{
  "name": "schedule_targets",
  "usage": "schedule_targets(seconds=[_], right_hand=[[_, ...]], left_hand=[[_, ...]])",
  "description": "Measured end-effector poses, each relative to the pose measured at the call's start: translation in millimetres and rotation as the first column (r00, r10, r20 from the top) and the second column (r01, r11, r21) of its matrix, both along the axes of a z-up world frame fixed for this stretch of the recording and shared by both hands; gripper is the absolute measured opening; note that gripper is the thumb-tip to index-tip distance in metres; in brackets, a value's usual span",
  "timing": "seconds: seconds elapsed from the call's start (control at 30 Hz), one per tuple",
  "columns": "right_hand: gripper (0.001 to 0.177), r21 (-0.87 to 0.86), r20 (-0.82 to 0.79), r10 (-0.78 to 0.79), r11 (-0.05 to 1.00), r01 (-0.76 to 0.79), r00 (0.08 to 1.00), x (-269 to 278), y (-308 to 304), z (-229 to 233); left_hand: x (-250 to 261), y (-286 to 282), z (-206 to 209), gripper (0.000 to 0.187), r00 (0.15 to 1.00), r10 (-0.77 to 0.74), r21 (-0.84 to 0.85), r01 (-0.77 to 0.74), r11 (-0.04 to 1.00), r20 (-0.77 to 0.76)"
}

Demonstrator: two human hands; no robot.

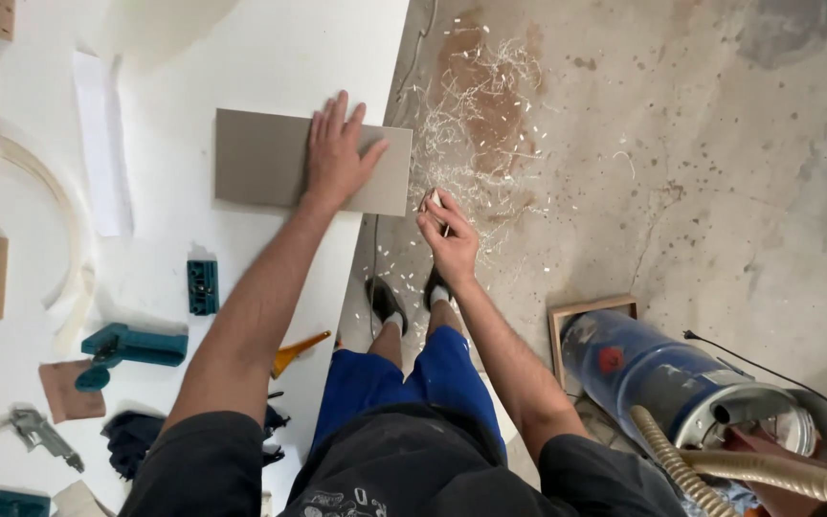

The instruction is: Trim and sand the edges of wooden panels and apply edge banding using an iron

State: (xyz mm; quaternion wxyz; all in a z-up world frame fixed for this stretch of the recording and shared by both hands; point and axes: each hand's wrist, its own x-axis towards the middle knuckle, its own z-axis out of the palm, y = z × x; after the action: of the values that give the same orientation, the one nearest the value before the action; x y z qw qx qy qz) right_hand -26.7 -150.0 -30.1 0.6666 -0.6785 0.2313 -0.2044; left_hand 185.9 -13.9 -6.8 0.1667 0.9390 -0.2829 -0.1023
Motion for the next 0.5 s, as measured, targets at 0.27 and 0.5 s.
schedule_targets(seconds=[0.27,0.5], right_hand=[[0.035,-0.183,0.14,0.17,0.973,-0.143,0.976,9.3,17.4,-28.1],[0.029,-0.321,0.173,0.163,0.942,-0.1,0.971,14.3,24.2,-24.5]], left_hand=[[11.1,30.9,-16.2,0.043,0.958,-0.102,-0.107,0.134,0.985,0.267],[5.8,27.4,0.1,0.039,0.936,-0.065,-0.144,0.122,0.982,0.346]])
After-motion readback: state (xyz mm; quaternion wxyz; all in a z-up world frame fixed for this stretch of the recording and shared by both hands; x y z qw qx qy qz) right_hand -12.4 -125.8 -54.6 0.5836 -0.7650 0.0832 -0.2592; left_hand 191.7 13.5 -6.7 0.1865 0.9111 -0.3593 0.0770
